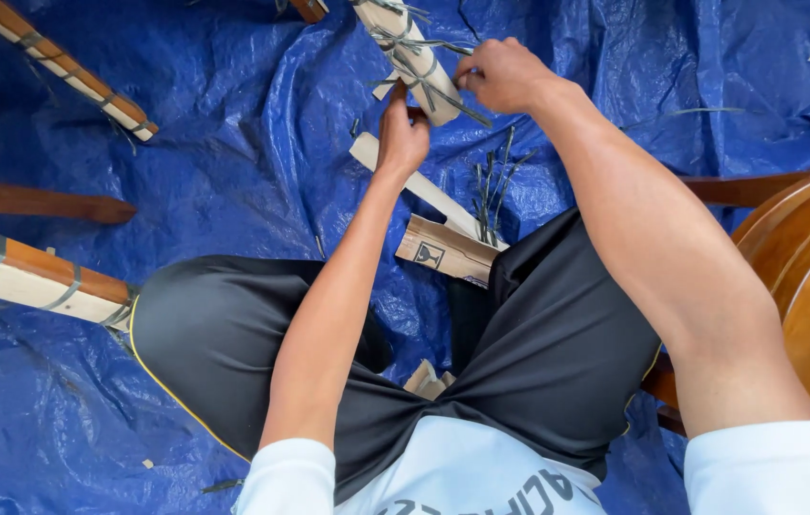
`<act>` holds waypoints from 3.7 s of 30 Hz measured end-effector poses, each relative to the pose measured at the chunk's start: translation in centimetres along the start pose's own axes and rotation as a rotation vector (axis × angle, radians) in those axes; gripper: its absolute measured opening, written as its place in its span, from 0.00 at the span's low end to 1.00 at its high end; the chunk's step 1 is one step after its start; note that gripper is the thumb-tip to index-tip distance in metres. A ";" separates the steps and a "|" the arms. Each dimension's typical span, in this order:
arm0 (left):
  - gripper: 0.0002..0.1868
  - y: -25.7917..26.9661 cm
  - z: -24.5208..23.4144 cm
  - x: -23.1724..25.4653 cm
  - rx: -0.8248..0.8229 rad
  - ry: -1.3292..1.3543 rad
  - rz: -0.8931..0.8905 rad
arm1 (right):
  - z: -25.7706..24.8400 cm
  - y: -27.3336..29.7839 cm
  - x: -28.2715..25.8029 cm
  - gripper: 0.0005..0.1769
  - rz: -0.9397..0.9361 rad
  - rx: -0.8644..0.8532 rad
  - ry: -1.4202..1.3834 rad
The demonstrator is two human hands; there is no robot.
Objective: Wrapping protective foam around the legs of wooden chairs and tables and securing them with twine.
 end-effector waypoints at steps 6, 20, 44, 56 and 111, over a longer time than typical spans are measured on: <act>0.13 0.8 -0.5 0.3 -0.003 -0.199 0.122 | -0.4 0.5 -1.0 0.09 0.047 -0.051 0.050; 0.10 3.2 0.0 6.3 0.230 -0.184 0.068 | -1.2 3.3 -1.8 0.11 0.001 -0.003 0.077; 0.22 3.7 -0.5 4.7 0.153 -0.245 -0.122 | -0.7 7.8 -7.7 0.11 0.056 -0.328 -0.296; 0.17 2.8 -4.5 7.3 -0.161 0.638 -0.612 | 2.2 9.9 -9.7 0.13 -0.104 -0.224 -0.093; 0.18 3.6 -4.2 15.0 -0.110 -0.296 0.022 | -0.3 9.1 -8.5 0.08 -0.306 0.205 -0.035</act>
Point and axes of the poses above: each hand's wrist, its own y-axis away from the middle knuckle, its own z-axis out of the palm, x = y × z, the point moved 1 cm from there along -y, towards the middle knuckle, and after that the axes turned 15 degrees about z, right-handed, at the moved point
